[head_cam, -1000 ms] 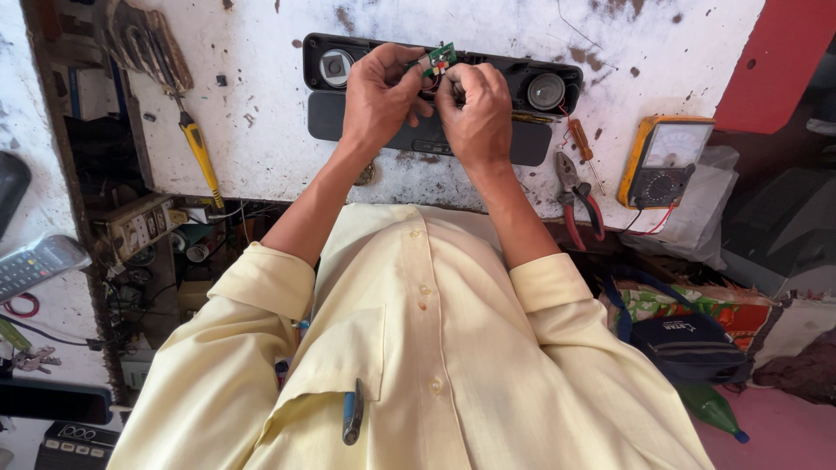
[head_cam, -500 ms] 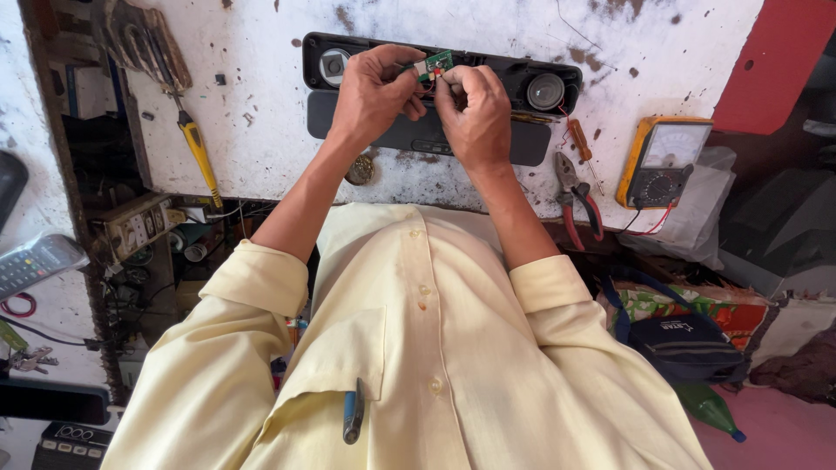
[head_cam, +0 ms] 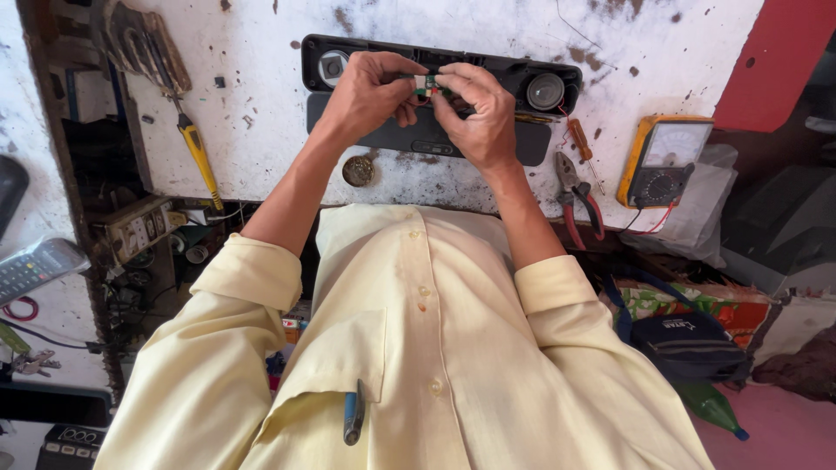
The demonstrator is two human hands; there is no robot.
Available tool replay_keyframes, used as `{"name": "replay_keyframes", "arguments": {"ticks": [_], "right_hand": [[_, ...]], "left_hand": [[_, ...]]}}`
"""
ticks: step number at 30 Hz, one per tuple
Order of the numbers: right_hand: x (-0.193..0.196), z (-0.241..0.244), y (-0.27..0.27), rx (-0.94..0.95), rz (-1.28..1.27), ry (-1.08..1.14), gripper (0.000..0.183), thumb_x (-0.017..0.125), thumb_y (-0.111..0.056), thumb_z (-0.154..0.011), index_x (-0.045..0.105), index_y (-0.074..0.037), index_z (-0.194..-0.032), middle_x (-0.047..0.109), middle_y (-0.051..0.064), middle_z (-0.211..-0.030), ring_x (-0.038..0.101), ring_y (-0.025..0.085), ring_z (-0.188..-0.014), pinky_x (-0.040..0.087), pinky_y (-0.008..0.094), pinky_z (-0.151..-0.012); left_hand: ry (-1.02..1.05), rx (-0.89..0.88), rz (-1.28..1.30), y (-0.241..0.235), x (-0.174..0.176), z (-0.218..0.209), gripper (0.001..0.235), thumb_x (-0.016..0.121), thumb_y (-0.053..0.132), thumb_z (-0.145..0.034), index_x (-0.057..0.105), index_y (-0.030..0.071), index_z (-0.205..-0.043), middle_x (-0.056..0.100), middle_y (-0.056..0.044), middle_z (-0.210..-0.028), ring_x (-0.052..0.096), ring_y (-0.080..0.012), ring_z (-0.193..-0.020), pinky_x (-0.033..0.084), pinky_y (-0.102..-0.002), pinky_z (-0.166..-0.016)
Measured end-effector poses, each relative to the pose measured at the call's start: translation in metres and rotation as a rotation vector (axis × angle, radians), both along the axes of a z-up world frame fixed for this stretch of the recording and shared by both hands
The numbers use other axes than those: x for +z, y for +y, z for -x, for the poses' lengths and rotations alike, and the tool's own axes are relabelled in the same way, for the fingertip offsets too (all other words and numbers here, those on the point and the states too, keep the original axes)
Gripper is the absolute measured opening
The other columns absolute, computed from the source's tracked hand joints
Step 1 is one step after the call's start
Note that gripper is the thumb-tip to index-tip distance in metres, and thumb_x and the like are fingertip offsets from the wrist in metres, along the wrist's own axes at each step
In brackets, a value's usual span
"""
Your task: The person disassembles a black electronic device, removes a speaker, and uses a soldering iron to work on the speaker wires and circuit board. They then reassemble the device and inspect the circuit board with a magnifying glass.
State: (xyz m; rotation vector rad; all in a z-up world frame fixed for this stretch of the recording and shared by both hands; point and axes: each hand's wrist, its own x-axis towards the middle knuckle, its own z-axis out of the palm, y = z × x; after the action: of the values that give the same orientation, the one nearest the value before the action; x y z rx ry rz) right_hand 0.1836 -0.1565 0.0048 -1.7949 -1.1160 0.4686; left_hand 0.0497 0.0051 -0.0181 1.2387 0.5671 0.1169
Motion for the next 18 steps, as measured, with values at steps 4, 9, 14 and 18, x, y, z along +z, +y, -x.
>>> {"name": "replay_keyframes", "arguments": {"ticks": [4, 9, 14, 18], "right_hand": [[0.003, 0.002, -0.001, -0.009, 0.013, 0.074, 0.025, 0.081, -0.007, -0.095, 0.076, -0.006, -0.12, 0.073, 0.011, -0.124, 0.076, 0.017, -0.099, 0.066, 0.027, -0.078], [-0.003, -0.02, -0.032, -0.102, -0.049, -0.085, 0.042, 0.082, -0.015, -0.096, 0.065, -0.002, -0.132, 0.062, 0.018, -0.132, 0.071, 0.022, -0.106, 0.065, 0.027, -0.074], [-0.017, -0.074, -0.104, -0.535, 0.201, -0.142, 0.02, 0.07, -0.008, -0.099, 0.069, -0.004, -0.119, 0.067, 0.013, -0.119, 0.071, 0.02, -0.097, 0.061, 0.028, -0.071], [-0.026, -0.077, -0.136, -0.422, 0.262, -0.15, 0.046, 0.074, -0.007, -0.097, 0.057, 0.0, -0.138, 0.053, 0.017, -0.134, 0.063, 0.025, -0.118, 0.063, 0.029, -0.09]], "left_hand": [[-0.019, -0.016, -0.019, 0.0, 0.0, 0.001, 0.023, 0.057, 0.002, -0.102, 0.069, -0.008, -0.119, 0.074, -0.01, -0.085, 0.073, -0.0132, -0.068, 0.062, -0.027, -0.06], [-0.047, 0.095, -0.016, -0.004, 0.002, 0.004, 0.025, 0.054, 0.003, -0.106, 0.065, -0.006, -0.128, 0.073, -0.013, -0.091, 0.075, -0.0155, -0.071, 0.064, -0.028, -0.061], [-0.079, 0.161, 0.13, 0.003, -0.001, 0.01, 0.024, 0.056, 0.004, -0.108, 0.065, -0.006, -0.128, 0.074, -0.015, -0.095, 0.077, -0.0195, -0.076, 0.066, -0.029, -0.066], [-0.061, 0.19, 0.164, 0.004, -0.004, 0.008, 0.024, 0.057, 0.006, -0.108, 0.064, -0.006, -0.128, 0.074, -0.015, -0.094, 0.077, -0.0198, -0.074, 0.064, -0.028, -0.062]]}}
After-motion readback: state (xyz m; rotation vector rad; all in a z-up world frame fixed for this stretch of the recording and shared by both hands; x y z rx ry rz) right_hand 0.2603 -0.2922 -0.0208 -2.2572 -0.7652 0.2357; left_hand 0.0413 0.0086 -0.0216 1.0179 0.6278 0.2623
